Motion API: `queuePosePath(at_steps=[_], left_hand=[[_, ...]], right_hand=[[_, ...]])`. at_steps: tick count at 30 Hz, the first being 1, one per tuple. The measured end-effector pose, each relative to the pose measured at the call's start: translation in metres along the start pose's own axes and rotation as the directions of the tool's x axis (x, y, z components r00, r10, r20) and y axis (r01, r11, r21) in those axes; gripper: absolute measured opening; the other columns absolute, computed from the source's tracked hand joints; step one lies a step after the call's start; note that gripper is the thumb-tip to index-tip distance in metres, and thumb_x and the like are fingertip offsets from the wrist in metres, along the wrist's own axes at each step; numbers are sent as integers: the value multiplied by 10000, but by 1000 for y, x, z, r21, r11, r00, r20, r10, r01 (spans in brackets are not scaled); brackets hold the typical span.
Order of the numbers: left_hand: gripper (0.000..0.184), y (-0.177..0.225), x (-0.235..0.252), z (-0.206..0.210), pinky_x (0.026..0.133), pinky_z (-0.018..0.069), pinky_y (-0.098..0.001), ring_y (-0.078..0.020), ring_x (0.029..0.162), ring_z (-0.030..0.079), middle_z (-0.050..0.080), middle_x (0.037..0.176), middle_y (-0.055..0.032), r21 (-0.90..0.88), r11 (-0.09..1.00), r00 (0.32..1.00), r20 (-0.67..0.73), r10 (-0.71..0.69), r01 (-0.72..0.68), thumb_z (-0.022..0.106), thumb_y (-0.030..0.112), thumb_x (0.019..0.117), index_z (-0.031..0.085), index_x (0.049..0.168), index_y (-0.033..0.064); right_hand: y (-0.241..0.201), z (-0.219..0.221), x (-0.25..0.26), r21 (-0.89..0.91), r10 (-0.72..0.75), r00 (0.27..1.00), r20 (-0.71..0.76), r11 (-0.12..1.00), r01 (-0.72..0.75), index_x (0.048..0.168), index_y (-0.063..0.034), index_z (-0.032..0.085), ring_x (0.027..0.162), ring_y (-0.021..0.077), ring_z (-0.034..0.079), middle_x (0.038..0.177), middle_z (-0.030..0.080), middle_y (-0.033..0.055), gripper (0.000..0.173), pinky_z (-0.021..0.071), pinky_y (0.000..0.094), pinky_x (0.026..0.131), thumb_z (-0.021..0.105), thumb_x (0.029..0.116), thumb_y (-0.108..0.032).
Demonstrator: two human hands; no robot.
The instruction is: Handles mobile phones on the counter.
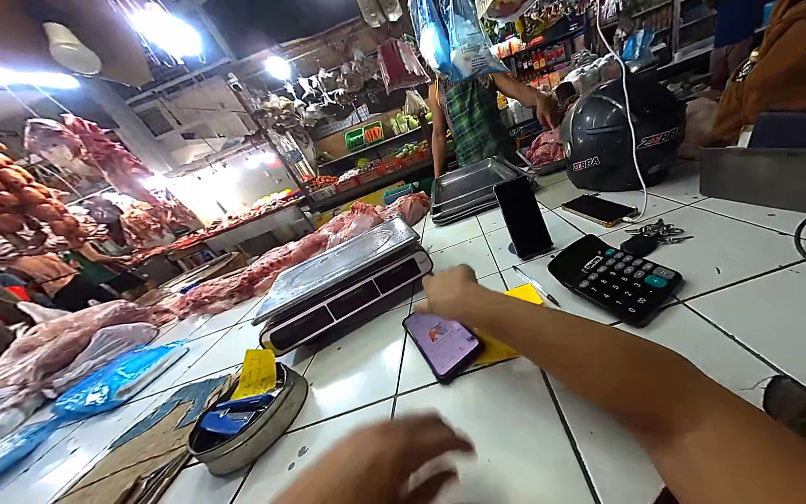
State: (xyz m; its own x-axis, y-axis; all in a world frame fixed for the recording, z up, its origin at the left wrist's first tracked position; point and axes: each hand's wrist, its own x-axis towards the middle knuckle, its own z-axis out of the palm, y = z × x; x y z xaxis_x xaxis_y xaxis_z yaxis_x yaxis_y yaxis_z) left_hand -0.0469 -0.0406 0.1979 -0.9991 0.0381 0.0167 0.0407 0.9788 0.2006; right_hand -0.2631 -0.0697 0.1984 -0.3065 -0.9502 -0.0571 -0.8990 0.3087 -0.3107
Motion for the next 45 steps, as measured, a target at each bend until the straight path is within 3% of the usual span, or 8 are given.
queuePosePath(at_steps=[4,14,17,19,23,29,34,45], left_hand=[[316,-50,75,-15,1065,464,-510,-341,1242,610,643,1318,-179,225,936,943,134,-306,272,576,181,1041,659,1323,62],[853,-38,171,30,1192,87,-705,-394,1581,39,61,1721,-154,-70,972,908,377,-184,226,637,504,978,196,1649,216],[739,-48,167,37,1209,155,-649,-351,1580,124,155,1714,-115,-31,985,931,333,-149,169,558,535,1012,274,1629,245],[660,-59,161,40,1221,182,-605,-331,1574,171,197,1706,-104,-23,991,949,294,-118,131,497,531,1042,313,1616,263],[601,-57,154,33,1159,289,-622,-363,1528,281,294,1665,-139,7,994,951,291,-109,112,500,467,1061,359,1596,231],[385,-73,148,6,910,542,-451,-289,1008,688,687,1204,-208,-319,947,978,187,98,-34,542,228,1070,594,1381,7],[366,-121,152,-8,1013,487,-444,-279,1130,658,671,1267,-196,-234,970,997,-12,-72,67,521,215,1078,610,1359,-2],[679,-165,154,10,1183,322,-542,-382,1460,397,392,1568,-264,-5,874,868,118,-482,486,494,417,1076,330,1544,-47]], right_hand=[[50,-11,15,-129,268,959,-88,952,-278,1148,118,654,1161,427,631,1230,644,274,258,523,595,882,480,1030,-31],[122,-28,33,-140,411,905,111,908,-395,1146,107,657,1072,371,645,1152,663,266,344,490,564,909,648,997,-203],[143,-27,48,287,372,928,-11,890,-354,1164,77,624,813,256,647,990,668,207,418,532,430,762,446,1107,-296],[155,-33,58,456,409,886,-217,845,-279,1277,64,584,991,364,675,1143,654,271,425,539,552,866,395,1108,-277],[168,-29,55,336,483,651,-586,876,-347,1404,109,491,1184,519,612,1442,483,360,611,500,670,937,584,1028,-365],[163,-19,60,240,568,665,-485,818,-523,1582,100,174,1240,500,595,1354,579,351,1190,459,649,1013,627,873,-742],[146,-6,77,172,571,649,-503,802,-573,1609,74,28,1215,470,607,1389,536,334,1211,506,600,952,791,858,-493],[88,21,75,446,509,751,-420,837,-318,1465,52,325,1173,436,625,1396,513,302,1115,524,603,927,932,707,-496]])
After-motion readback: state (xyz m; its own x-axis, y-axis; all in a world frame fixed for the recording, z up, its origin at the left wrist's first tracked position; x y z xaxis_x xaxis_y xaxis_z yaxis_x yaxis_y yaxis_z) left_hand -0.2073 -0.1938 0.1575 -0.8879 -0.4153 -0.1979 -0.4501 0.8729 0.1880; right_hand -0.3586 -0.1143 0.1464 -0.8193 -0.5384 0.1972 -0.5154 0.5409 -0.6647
